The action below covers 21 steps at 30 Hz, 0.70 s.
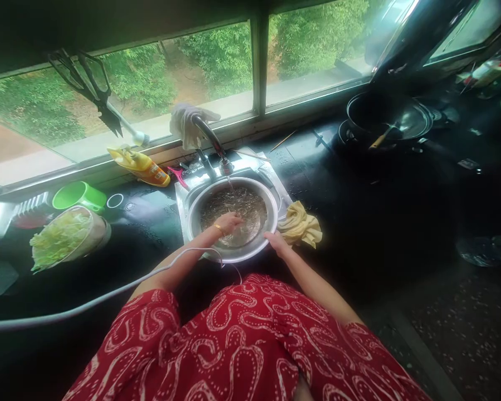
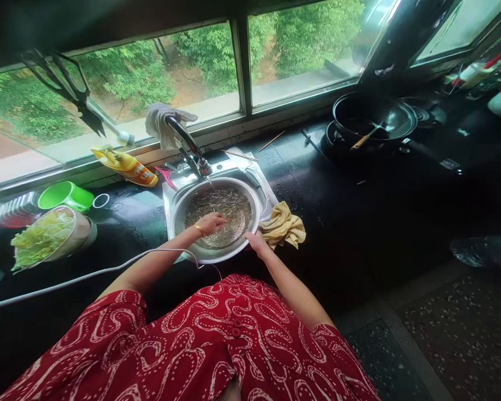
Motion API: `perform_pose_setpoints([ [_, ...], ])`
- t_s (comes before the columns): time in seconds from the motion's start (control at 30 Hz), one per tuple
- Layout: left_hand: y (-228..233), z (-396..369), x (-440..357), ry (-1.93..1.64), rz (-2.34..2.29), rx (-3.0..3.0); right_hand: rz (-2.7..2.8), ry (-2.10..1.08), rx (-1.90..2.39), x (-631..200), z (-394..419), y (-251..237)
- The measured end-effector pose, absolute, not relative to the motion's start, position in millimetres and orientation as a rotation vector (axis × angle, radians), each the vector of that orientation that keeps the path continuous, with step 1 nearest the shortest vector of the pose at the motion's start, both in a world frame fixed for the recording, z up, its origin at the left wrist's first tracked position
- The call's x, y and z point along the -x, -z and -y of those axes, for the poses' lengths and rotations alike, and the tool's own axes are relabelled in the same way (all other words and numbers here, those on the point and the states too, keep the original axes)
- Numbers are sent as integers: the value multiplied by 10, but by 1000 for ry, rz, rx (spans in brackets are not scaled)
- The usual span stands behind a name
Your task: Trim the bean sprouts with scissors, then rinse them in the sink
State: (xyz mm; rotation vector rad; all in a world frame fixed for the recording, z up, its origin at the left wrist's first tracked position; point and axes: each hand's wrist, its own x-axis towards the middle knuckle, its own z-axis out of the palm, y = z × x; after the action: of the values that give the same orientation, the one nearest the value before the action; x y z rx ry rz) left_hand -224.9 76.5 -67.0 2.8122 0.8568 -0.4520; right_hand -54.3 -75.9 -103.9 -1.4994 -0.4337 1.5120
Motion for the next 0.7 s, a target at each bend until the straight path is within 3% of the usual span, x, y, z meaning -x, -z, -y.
perform_pose_setpoints([
  [0.17,330,-805,2638,495,-1211,-2762,401,-1519,1491,565,755,1048],
  [0.33,483,-663,2668,796,-1203,-2524,394,-1514,1482,571,770,1065],
  [0.57,531,-796,2464,533,-1222,-2542,414,-1493,1498,576,800,1127],
  [0.7,422,-944,2666,438,-1494,-2544,423,-1491,1497,581,806,1200],
])
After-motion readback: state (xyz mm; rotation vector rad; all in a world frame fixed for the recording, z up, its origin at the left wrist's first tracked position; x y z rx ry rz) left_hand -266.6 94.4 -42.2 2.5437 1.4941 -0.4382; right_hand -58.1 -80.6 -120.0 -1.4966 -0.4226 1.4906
